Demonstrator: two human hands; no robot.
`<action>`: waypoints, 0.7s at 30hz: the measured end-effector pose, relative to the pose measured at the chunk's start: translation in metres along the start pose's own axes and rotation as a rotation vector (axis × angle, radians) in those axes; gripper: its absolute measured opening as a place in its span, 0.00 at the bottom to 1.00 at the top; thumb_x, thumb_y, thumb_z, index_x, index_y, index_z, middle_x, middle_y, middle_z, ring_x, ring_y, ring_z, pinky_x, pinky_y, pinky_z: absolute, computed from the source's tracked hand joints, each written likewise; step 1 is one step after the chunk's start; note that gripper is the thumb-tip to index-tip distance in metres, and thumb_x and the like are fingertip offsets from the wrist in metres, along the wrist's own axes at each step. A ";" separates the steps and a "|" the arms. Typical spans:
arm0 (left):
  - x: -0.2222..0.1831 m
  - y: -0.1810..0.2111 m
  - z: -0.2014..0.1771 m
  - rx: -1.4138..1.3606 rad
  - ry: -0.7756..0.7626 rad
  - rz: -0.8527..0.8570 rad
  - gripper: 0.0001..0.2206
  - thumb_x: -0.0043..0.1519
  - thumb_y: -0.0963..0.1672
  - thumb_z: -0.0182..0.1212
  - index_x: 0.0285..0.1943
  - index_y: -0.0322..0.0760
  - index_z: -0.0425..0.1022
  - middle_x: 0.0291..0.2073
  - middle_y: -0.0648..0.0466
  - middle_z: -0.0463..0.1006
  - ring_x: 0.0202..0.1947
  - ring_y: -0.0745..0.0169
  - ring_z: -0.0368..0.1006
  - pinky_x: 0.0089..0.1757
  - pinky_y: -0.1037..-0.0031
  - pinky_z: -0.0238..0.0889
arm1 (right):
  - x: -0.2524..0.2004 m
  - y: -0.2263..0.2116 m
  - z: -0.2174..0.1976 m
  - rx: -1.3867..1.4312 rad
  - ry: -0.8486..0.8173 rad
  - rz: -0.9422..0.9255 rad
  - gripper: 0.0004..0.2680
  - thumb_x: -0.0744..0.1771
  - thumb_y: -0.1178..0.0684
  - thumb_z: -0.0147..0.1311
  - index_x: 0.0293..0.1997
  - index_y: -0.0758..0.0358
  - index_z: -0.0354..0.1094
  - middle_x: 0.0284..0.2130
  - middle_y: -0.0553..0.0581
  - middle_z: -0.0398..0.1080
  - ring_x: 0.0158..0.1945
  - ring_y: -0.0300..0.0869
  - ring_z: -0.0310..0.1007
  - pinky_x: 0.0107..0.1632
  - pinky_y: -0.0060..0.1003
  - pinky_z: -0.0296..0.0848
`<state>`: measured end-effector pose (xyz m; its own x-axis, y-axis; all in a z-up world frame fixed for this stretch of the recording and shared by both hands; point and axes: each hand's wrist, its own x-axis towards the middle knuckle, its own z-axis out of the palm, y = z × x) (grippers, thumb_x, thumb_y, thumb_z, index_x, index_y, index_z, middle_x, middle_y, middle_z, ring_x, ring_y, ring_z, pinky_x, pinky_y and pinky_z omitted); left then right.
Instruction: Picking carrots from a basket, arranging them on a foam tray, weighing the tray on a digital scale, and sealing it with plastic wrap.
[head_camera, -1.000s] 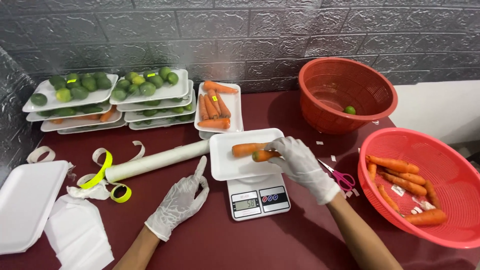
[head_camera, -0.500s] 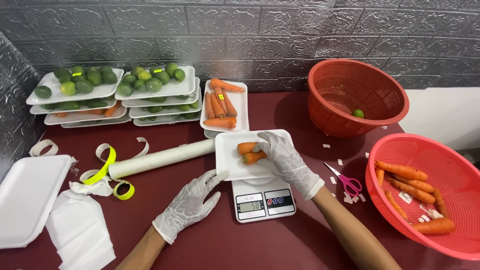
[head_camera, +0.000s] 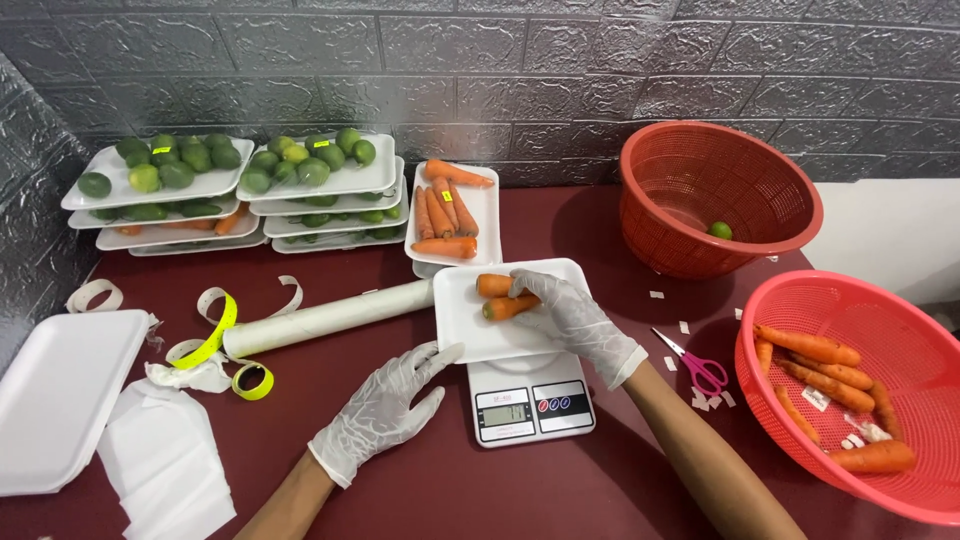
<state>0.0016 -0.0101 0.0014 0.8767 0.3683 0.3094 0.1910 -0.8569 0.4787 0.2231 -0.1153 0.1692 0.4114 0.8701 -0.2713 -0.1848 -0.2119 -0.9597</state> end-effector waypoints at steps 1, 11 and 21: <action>0.000 -0.001 0.001 0.000 0.002 -0.001 0.29 0.64 0.44 0.57 0.77 0.54 0.58 0.65 0.55 0.68 0.48 0.51 0.75 0.48 0.60 0.69 | 0.002 0.003 -0.002 -0.002 -0.002 0.000 0.16 0.62 0.55 0.50 0.48 0.78 0.78 0.28 0.74 0.78 0.40 0.49 0.81 0.56 0.35 0.77; 0.001 0.006 -0.005 -0.016 -0.005 0.012 0.33 0.63 0.44 0.57 0.80 0.54 0.51 0.64 0.55 0.70 0.55 0.53 0.73 0.51 0.62 0.66 | 0.004 0.012 -0.011 -0.028 -0.019 -0.045 0.17 0.66 0.50 0.49 0.48 0.76 0.79 0.28 0.70 0.80 0.35 0.41 0.75 0.46 0.29 0.72; 0.001 0.013 -0.013 -0.073 -0.020 -0.029 0.35 0.62 0.44 0.58 0.81 0.53 0.48 0.63 0.55 0.71 0.43 0.60 0.76 0.50 0.64 0.67 | 0.045 0.074 -0.080 -1.029 -0.026 -0.660 0.23 0.61 0.64 0.61 0.60 0.44 0.63 0.63 0.57 0.66 0.62 0.49 0.68 0.65 0.41 0.62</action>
<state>-0.0010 -0.0163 0.0185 0.8798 0.3852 0.2785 0.1846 -0.8168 0.5465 0.2993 -0.1280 0.0798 0.1387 0.9500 0.2796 0.8497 0.0309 -0.5263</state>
